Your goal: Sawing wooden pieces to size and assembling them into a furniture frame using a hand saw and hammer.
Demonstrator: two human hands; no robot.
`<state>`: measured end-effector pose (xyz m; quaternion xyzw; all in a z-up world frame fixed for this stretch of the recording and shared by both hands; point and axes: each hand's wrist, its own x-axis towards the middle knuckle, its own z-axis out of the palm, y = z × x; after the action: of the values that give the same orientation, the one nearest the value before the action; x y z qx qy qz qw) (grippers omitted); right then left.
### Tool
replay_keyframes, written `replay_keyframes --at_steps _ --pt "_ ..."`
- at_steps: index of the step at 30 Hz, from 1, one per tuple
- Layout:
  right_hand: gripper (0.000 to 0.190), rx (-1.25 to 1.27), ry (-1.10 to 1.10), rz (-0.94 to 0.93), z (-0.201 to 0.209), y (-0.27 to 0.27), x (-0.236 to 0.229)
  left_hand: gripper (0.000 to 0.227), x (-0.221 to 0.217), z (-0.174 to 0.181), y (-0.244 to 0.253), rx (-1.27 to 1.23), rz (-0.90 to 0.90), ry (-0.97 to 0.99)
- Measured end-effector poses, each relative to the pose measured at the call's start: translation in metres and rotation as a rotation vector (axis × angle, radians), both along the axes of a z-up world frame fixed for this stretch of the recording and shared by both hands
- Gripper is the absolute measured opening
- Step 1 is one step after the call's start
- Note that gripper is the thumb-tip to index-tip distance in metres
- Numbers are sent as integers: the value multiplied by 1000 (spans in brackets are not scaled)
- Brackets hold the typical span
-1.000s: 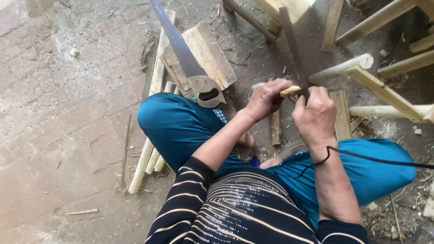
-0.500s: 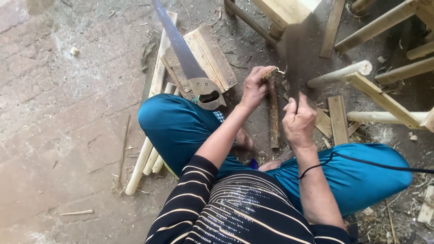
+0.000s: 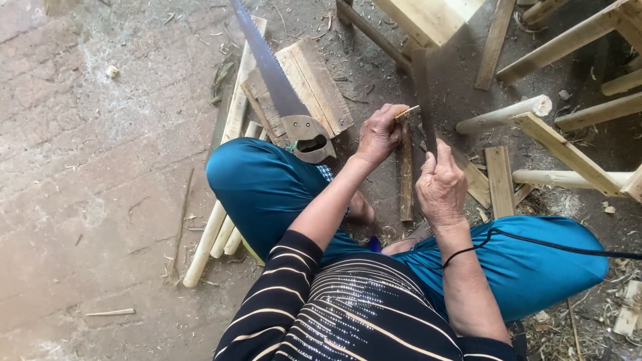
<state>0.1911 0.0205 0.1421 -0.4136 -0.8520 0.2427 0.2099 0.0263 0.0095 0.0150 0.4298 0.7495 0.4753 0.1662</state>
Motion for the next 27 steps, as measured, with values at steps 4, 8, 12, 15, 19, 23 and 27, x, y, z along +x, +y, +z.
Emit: replay_keyframes --at_steps 4,8,12,15,19,23,27 --pt "27 13 -10 7 -3 0 2 30 -2 0 0 -4 -22 5" --pt "26 11 -38 9 2 0 2 25 -5 8 0 9 -62 10" --pt "25 21 -41 7 1 -1 4 22 -6 15 -1 41 -73 5" --pt "22 17 -28 -7 7 -3 8 24 -9 34 0 48 -83 31" --pt "24 -32 -59 -12 2 -2 9 26 -10 10 13 133 -80 56" --pt "43 -165 -313 -104 -22 8 -6 28 -24 -47 -1 303 -165 -59" --pt "28 -109 -206 -60 -28 3 6 17 -13 -19 -1 281 -58 78"
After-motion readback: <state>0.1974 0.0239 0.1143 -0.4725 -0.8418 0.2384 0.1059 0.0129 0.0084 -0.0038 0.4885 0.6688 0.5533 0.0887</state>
